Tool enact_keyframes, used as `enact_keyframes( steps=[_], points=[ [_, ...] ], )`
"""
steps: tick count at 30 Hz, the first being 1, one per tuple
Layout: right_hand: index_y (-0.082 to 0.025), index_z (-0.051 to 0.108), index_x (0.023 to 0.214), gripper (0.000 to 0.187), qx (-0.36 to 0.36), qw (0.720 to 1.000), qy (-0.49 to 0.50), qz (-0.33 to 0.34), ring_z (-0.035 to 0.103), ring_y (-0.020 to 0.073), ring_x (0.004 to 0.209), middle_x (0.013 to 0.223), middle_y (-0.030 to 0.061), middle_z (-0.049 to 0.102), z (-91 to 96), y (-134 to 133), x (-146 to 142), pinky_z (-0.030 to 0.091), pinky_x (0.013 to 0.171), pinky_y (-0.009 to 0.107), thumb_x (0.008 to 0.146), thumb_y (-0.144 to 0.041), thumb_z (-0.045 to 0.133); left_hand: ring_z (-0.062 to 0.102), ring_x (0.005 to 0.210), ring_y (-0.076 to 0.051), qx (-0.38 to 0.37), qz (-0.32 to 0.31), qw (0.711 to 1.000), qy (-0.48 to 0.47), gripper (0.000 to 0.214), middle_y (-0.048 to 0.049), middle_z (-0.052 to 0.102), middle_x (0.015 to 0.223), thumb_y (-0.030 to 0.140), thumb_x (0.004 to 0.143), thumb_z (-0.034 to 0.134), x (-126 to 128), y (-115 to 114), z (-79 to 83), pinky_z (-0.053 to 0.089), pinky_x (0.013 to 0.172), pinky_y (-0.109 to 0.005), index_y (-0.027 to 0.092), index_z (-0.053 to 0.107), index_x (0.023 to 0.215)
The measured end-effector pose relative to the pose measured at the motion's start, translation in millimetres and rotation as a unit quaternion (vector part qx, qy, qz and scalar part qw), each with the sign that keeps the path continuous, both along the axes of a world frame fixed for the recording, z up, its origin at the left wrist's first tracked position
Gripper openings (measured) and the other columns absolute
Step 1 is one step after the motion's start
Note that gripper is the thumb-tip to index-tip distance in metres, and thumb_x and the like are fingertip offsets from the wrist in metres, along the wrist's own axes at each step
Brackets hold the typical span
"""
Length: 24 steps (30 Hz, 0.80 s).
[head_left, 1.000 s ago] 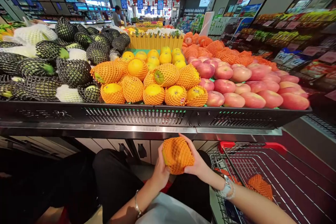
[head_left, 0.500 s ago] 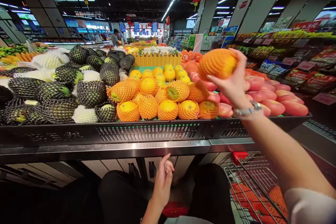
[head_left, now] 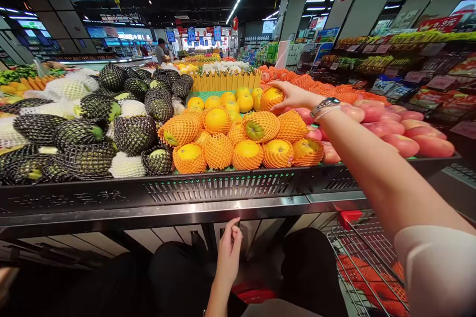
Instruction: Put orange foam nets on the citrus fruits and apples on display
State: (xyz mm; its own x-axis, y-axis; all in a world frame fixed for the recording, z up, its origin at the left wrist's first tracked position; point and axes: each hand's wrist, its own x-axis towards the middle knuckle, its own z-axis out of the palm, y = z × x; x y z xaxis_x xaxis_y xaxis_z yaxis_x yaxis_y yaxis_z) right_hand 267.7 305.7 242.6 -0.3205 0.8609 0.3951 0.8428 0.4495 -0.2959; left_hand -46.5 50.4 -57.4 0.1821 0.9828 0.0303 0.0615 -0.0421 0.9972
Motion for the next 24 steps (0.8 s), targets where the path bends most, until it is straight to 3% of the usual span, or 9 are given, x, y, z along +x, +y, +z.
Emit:
enact_keyframes(
  steps=[3,6,9,12,14,17,19,21,24],
  points=[
    [-0.017,0.031,0.145,0.093,0.015,0.999,0.008,0.027,0.030,0.0317,0.139,0.149,0.0133,0.033,-2.4,6,-15,0.025,0.116,0.050,0.067,-0.027,0.082,0.045,0.069,-0.014,-0.011,-0.030,0.999,-0.016,0.043,0.0000,0.048,0.079,0.051,0.092,0.042,12,-1,-0.1,0.041,0.071,-0.028,0.020,0.052,0.121],
    [-0.013,0.036,0.143,0.077,-0.029,0.999,0.021,0.016,0.033,0.0298,0.138,0.148,0.0152,0.036,-5.4,8,-22,0.026,0.117,0.048,0.077,-0.026,0.074,0.044,0.066,-0.014,-0.023,-0.032,0.999,-0.026,0.045,0.0003,0.048,0.079,0.052,0.092,0.043,16,-1,-3.2,0.040,0.068,-0.027,0.021,0.051,0.122],
    [-0.011,0.029,0.146,0.070,-0.048,0.996,0.079,-0.007,0.036,0.0252,0.137,0.152,0.0153,0.031,-5.2,-9,-12,0.031,0.114,0.043,0.087,-0.026,0.064,0.044,0.064,-0.014,-0.029,-0.016,0.999,-0.024,0.046,0.0007,0.049,0.076,0.054,0.090,0.044,12,1,-6.5,0.039,0.066,-0.027,0.020,0.052,0.121],
    [-0.014,0.033,0.144,0.056,0.087,0.986,0.141,-0.008,0.036,0.0182,0.137,0.152,0.0133,0.033,-11.0,-60,20,0.032,0.113,0.036,0.094,-0.025,0.055,0.046,0.064,-0.014,-0.031,-0.004,0.999,-0.011,0.047,0.0006,0.051,0.075,0.055,0.089,0.045,8,4,-8.9,0.039,0.065,-0.027,0.021,0.052,0.120],
    [-0.017,0.041,0.139,0.046,0.213,0.962,0.162,-0.042,0.043,0.0157,0.131,0.145,0.0122,0.042,-27.6,-108,57,0.035,0.110,0.033,0.095,-0.027,0.052,0.045,0.063,-0.014,-0.034,-0.008,0.999,-0.003,0.048,0.0008,0.051,0.075,0.056,0.089,0.045,8,6,-11.6,0.039,0.064,-0.026,0.020,0.052,0.120],
    [-0.021,0.051,0.128,0.036,0.395,0.876,0.194,-0.199,0.052,0.0180,0.119,0.131,0.0132,0.050,-80.3,-186,140,0.043,0.099,0.035,0.093,-0.027,0.051,0.046,0.061,-0.014,-0.042,-0.025,0.999,0.010,0.053,0.0011,0.051,0.072,0.061,0.086,0.048,12,11,-18.9,0.039,0.062,-0.026,0.019,0.054,0.117],
    [-0.020,0.050,0.125,0.033,0.440,0.800,0.199,-0.356,0.055,0.0207,0.112,0.124,0.0164,0.052,-130.2,-236,199,0.044,0.095,0.040,0.093,-0.023,0.046,0.047,0.060,-0.014,-0.049,-0.045,0.997,0.031,0.057,0.0010,0.052,0.070,0.065,0.083,0.049,16,15,-24.2,0.040,0.061,-0.026,0.018,0.056,0.114],
    [-0.015,0.049,0.123,0.032,0.319,0.747,0.161,-0.560,0.054,0.0252,0.111,0.123,0.0227,0.050,-182.9,-284,244,0.045,0.092,0.044,0.091,-0.018,0.046,0.049,0.060,-0.015,-0.048,-0.065,0.995,0.064,0.057,0.0002,0.054,0.070,0.066,0.082,0.048,23,19,-27.8,0.041,0.060,-0.026,0.017,0.059,0.109],
    [-0.017,0.059,0.107,0.019,0.174,0.739,0.114,-0.641,0.053,0.0300,0.110,0.110,0.0187,0.058,-250.5,-348,270,0.043,0.093,0.049,0.089,-0.023,0.056,0.048,0.059,-0.015,-0.019,-0.098,0.987,0.124,0.055,-0.0007,0.054,0.066,0.070,0.082,0.045,36,27,-27.9,0.040,0.057,-0.025,0.017,0.061,0.081]
  ],
)
